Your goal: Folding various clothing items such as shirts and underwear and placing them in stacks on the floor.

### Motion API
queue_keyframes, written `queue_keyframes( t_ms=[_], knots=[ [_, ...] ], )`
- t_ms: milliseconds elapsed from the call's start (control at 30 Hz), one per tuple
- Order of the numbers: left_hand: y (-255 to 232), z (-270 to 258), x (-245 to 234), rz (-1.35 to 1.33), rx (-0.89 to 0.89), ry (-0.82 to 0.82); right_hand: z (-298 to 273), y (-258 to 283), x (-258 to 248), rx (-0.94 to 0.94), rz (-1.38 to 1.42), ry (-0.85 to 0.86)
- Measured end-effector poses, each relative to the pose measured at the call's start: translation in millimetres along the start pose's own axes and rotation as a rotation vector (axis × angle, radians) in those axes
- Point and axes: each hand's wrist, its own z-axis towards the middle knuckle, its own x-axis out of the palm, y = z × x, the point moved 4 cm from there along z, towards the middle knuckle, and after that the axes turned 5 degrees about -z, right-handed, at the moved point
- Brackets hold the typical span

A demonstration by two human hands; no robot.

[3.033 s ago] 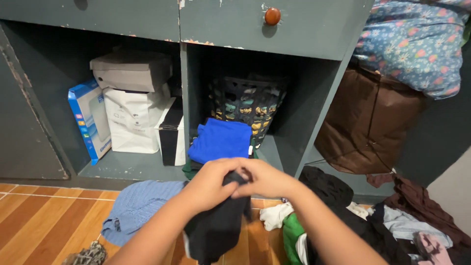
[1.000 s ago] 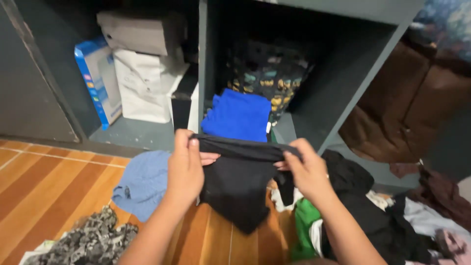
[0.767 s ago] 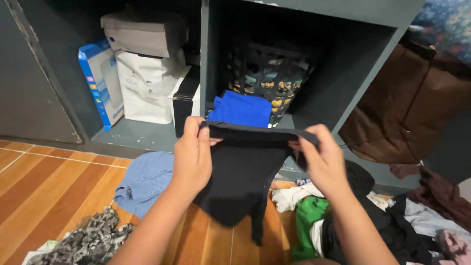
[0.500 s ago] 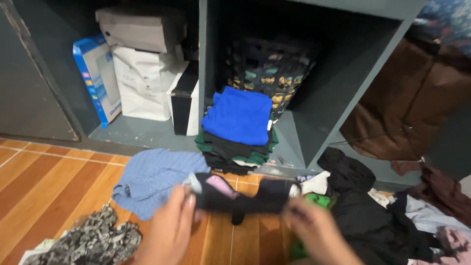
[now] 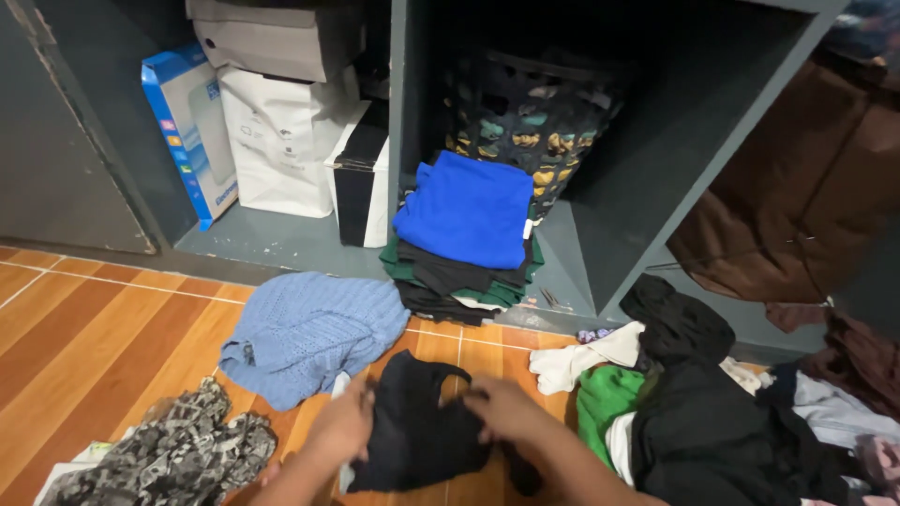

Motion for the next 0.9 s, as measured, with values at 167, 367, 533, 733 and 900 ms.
queue_keyframes(
  t_ms=[167, 367, 533, 733, 900],
  knots=[
    [50.2, 62.9, -10.1, 0.049, -0.039, -0.369, 66.7, 11.7, 3.9, -0.153, -0.035, -0.365],
    [118.3, 86.6, 16.5, 0.264, -0.340, -0.215, 44.6, 5.0, 76.1, -0.256, -0.395, -0.380],
    [91.8, 56.3, 30.6, 0.363, -0.462, -0.076, 12.9, 13.3, 119.1, -0.060, -0.736, -0.050],
    [141.1, 125.5, 90.1, 0.256, -0.150, -0.114, 56.4, -60.1, 134.0, -0.097, -0.631, -0.034],
    [-24.1, 56.2, 56.4, -0.613, 0.379, -0.077, 76.2, -68.7, 111.7, 0.041, 0.660, -0.119]
  ],
)
